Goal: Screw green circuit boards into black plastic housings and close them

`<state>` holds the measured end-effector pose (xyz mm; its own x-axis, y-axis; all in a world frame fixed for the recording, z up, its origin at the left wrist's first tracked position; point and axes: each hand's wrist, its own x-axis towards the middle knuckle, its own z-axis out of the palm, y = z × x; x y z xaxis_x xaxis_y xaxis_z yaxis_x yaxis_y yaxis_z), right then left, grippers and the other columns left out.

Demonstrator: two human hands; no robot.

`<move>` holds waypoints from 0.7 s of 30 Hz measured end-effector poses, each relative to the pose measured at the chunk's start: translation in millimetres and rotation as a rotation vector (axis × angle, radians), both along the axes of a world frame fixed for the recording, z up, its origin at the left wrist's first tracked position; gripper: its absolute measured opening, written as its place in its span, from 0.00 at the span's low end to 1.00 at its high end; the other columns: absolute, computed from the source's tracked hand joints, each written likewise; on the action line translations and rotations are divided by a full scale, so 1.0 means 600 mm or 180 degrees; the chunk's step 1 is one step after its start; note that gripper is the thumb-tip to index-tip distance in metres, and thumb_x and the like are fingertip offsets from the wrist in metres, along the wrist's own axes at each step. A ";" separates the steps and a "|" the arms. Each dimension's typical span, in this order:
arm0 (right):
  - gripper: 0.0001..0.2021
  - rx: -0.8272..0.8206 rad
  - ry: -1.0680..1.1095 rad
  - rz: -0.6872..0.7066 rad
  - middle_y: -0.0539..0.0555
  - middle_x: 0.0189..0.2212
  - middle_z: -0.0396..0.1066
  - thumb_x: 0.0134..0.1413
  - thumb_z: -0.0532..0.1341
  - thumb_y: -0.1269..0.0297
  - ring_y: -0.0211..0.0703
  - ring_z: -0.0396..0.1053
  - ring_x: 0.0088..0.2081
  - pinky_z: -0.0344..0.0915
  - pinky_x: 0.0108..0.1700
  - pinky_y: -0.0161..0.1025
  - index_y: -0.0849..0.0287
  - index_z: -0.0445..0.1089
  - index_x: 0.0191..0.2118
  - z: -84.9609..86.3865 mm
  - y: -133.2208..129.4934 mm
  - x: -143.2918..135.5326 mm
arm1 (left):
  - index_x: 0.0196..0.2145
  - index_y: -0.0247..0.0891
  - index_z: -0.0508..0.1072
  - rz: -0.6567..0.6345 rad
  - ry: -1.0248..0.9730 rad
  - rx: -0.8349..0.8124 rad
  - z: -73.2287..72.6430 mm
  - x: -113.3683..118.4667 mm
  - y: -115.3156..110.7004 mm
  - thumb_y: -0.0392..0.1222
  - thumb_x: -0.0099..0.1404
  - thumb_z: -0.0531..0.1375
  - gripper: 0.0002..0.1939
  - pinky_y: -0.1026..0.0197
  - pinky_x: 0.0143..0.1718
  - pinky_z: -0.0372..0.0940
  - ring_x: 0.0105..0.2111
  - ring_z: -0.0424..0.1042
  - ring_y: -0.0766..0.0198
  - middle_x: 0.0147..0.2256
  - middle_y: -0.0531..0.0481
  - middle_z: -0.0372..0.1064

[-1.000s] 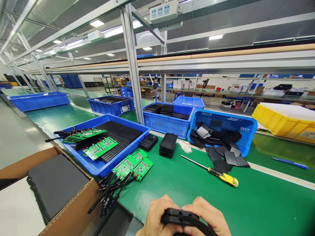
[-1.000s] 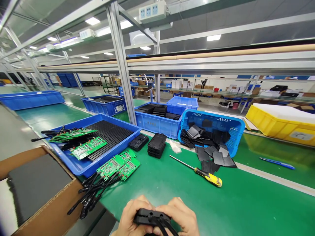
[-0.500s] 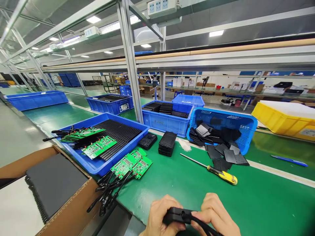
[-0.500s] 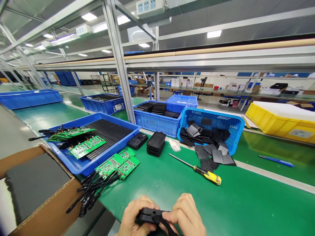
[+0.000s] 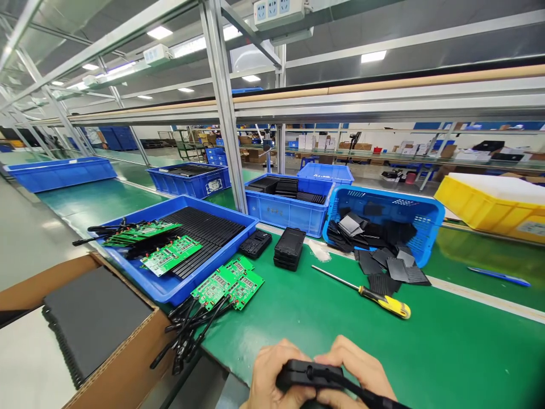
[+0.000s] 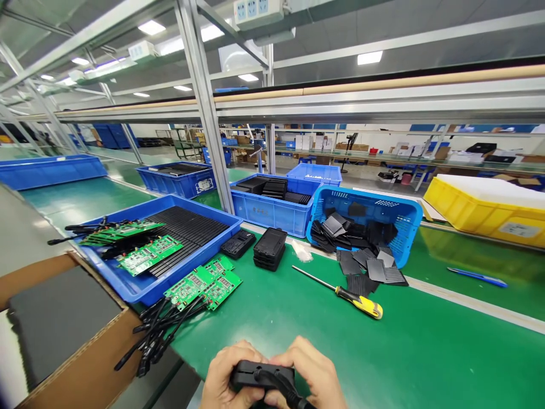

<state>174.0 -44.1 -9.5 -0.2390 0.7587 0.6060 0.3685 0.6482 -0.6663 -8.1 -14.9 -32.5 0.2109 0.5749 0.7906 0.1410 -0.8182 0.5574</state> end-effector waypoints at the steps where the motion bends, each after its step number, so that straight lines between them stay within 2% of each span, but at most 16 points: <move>1: 0.12 0.0017 -0.0016 -0.0031 0.46 0.23 0.68 0.57 0.64 0.49 0.35 0.68 0.24 0.63 0.25 0.29 0.52 0.74 0.37 -0.003 -0.001 0.001 | 0.37 0.42 0.68 -0.0065 0.0004 -0.0034 0.000 -0.001 0.001 0.59 0.69 0.56 0.17 0.69 0.25 0.64 0.22 0.73 0.68 0.25 0.56 0.74; 6: 0.09 -0.0016 -0.0133 -0.0152 0.48 0.25 0.71 0.58 0.65 0.56 0.38 0.69 0.26 0.65 0.28 0.31 0.50 0.75 0.43 -0.021 -0.005 0.004 | 0.43 0.42 0.70 -0.0274 -0.0162 -0.0343 -0.002 0.003 -0.005 0.62 0.70 0.51 0.21 0.66 0.30 0.67 0.28 0.74 0.63 0.30 0.50 0.73; 9: 0.10 0.0115 -0.0149 -0.0102 0.47 0.23 0.70 0.58 0.65 0.54 0.37 0.68 0.24 0.65 0.25 0.31 0.50 0.75 0.43 -0.029 -0.005 0.000 | 0.39 0.42 0.71 -0.0119 -0.0454 -0.0613 -0.015 0.009 -0.018 0.59 0.72 0.50 0.20 0.66 0.27 0.64 0.26 0.71 0.64 0.27 0.51 0.71; 12: 0.10 0.0204 -0.0072 -0.0140 0.47 0.21 0.69 0.58 0.64 0.53 0.36 0.67 0.22 0.65 0.23 0.30 0.50 0.76 0.41 -0.034 -0.004 -0.006 | 0.36 0.41 0.72 0.0049 -0.0513 -0.0652 -0.026 0.012 -0.025 0.59 0.71 0.52 0.20 0.65 0.26 0.61 0.24 0.68 0.64 0.25 0.51 0.70; 14: 0.10 0.0175 -0.0120 -0.0182 0.47 0.21 0.69 0.58 0.64 0.52 0.36 0.67 0.21 0.65 0.23 0.29 0.51 0.76 0.41 -0.031 -0.004 -0.009 | 0.35 0.40 0.72 0.0048 -0.0459 -0.0671 -0.025 0.011 -0.022 0.58 0.71 0.51 0.20 0.66 0.26 0.60 0.24 0.67 0.65 0.24 0.52 0.68; 16: 0.10 0.0258 -0.0113 -0.0141 0.48 0.21 0.70 0.58 0.65 0.54 0.36 0.68 0.21 0.66 0.22 0.29 0.52 0.76 0.41 -0.023 -0.004 -0.010 | 0.37 0.41 0.72 -0.0132 -0.0391 -0.0587 -0.017 0.008 -0.014 0.58 0.72 0.51 0.20 0.66 0.26 0.61 0.24 0.68 0.66 0.25 0.52 0.69; 19: 0.10 0.0552 0.0074 0.0029 0.50 0.25 0.74 0.58 0.65 0.59 0.39 0.71 0.24 0.70 0.25 0.32 0.52 0.74 0.46 -0.004 0.001 -0.007 | 0.43 0.42 0.72 -0.0418 -0.0364 -0.0140 -0.005 -0.003 0.006 0.64 0.66 0.57 0.22 0.62 0.37 0.69 0.32 0.73 0.62 0.32 0.49 0.73; 21: 0.12 0.0717 0.0119 0.0181 0.53 0.28 0.76 0.60 0.63 0.63 0.42 0.73 0.28 0.73 0.31 0.36 0.52 0.73 0.50 0.007 0.005 -0.002 | 0.44 0.42 0.73 -0.0337 -0.0226 0.0037 -0.001 -0.016 0.019 0.60 0.64 0.62 0.20 0.55 0.48 0.70 0.40 0.75 0.59 0.38 0.46 0.74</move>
